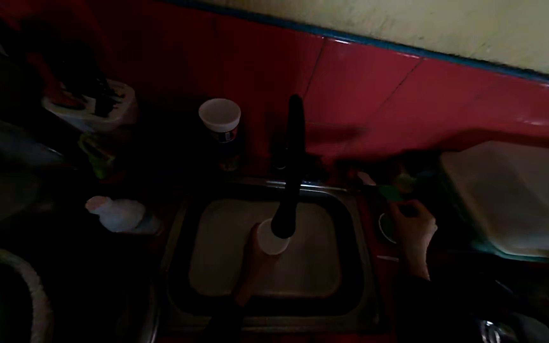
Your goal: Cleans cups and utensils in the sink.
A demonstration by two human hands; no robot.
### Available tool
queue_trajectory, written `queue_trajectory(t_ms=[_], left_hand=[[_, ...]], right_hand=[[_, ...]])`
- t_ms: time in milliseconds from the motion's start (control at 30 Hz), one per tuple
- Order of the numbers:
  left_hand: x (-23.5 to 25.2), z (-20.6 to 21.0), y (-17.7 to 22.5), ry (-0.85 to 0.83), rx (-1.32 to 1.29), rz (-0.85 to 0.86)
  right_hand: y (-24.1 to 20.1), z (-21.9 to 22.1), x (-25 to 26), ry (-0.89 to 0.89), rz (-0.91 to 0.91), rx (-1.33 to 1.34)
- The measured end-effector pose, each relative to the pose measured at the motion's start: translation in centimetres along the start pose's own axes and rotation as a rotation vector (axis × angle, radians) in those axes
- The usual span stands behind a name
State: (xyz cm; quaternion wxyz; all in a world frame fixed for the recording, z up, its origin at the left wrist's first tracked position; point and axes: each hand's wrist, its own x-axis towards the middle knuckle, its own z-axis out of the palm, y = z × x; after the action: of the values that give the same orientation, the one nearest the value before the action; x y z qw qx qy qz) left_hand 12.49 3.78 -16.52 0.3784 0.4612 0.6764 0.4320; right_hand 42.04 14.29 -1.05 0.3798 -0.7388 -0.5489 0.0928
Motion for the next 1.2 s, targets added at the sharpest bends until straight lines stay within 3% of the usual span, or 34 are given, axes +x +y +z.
queue_trajectory(t_ms=[100, 300, 500, 633, 833, 967, 1033, 1200], left_hand=[[-0.1, -0.1, -0.2, 0.012, 0.009, 0.003], [-0.6, -0.3, -0.5, 0.034, 0.013, 0.005], [-0.5, -0.4, -0.4, 0.021, 0.024, -0.007], [-0.4, -0.2, -0.7, 0.031, 0.009, 0.001], [-0.8, -0.6, -0.6, 0.021, 0.001, -0.038], [-0.9, -1.2, -0.5, -0.005, 0.016, -0.061], [-0.6, -1.0, -0.9, 0.012, 0.007, -0.052], [-0.7, -0.9, -0.6, 0.001, -0.007, -0.053]], right_hand=[[1.5, 0.7, 2.0, 0.094, -0.033, -0.069], [1.6, 2.3, 3.4, -0.157, -0.054, -0.274], [1.6, 4.3, 6.2, -0.234, 0.028, -0.282], [2.2, 4.7, 7.6, -0.292, -0.029, -0.292], [-4.9, 0.7, 2.4, -0.330, 0.031, -0.322], [-4.7, 1.8, 2.3, -0.411, 0.240, -0.394], [-1.6, 3.8, 3.5, -0.272, 0.078, -0.315], [-0.3, 5.0, 5.2, -0.236, 0.020, -0.343]])
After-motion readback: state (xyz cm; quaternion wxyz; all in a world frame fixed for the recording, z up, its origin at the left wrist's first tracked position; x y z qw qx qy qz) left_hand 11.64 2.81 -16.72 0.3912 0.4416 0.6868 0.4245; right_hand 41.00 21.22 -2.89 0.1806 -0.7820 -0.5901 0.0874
